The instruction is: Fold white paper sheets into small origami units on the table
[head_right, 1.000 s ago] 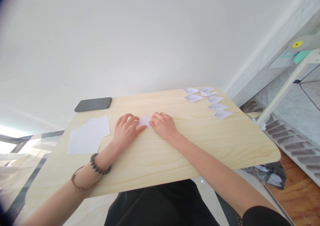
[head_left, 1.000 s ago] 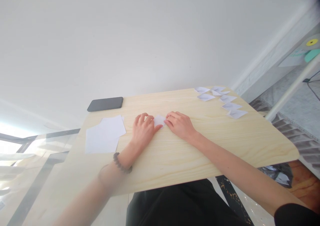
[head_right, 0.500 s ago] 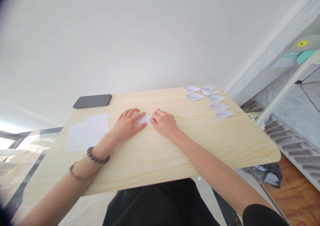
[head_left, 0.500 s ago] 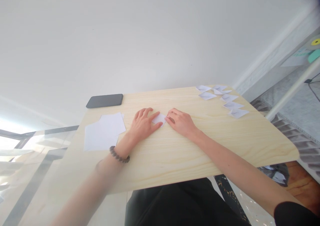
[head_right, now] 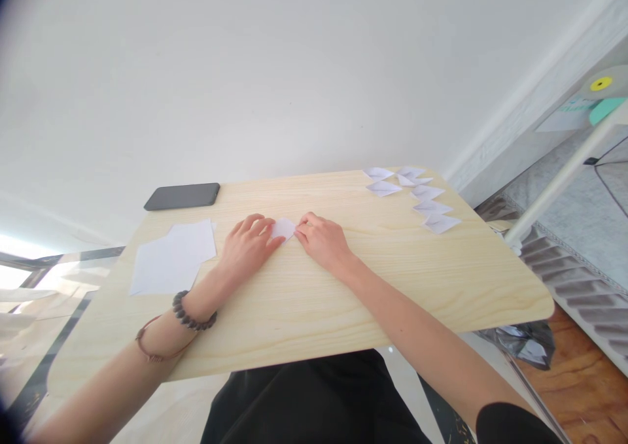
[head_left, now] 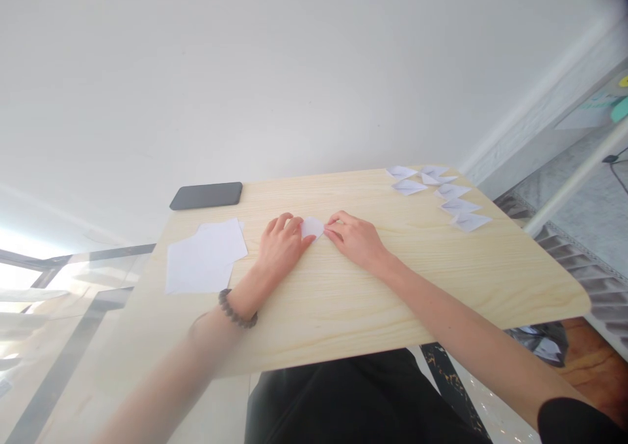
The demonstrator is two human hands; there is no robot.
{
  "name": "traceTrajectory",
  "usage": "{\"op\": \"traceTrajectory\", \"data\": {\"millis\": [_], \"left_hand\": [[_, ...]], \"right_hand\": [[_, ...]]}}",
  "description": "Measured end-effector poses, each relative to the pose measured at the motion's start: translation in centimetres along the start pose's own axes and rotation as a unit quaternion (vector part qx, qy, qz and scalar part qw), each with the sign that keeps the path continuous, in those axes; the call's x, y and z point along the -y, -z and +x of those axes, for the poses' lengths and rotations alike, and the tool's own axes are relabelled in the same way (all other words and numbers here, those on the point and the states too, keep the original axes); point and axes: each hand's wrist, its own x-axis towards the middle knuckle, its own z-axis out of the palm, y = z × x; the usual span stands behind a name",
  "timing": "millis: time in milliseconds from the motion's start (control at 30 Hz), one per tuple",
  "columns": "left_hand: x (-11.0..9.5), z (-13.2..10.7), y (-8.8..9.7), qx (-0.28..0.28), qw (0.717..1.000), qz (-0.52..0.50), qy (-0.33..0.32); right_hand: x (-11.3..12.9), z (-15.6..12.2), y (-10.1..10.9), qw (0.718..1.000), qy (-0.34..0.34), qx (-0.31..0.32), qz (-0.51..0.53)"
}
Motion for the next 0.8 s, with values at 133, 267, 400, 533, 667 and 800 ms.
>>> {"op": "traceTrajectory", "data": {"millis": [133,267,400,533,667,800], "left_hand": [[0.4,-0.1,0.0,0.018,0.999,-0.037,0.016],[1.1,-0.3,0.4,0.018,0.995,-0.097,0.025],[1.7,-0.2,0.7,0.049,0.988,-0.143,-0.02],[1.9,-0.1,0.4,0.046,0.987,-0.141,-0.06],[1.8,0.0,0.2,0.022,0.989,-0.125,-0.07],[1.6,0.1,0.4,0.017,0.989,-0.13,-0.069]], "right_hand": [[-0.3,0.2,0.1,1.0,-0.018,0.002,0.024],[-0.9,0.3,0.0,0.998,-0.016,0.004,0.056],[-1.4,0.3,-0.2,0.997,-0.011,-0.001,0.072],[-1.7,0.4,-0.3,0.995,0.012,-0.006,0.095],[-2.0,0.5,-0.4,0.993,0.039,-0.003,0.11],[-2.0,0.4,-0.5,0.993,0.044,-0.011,0.112]]}}
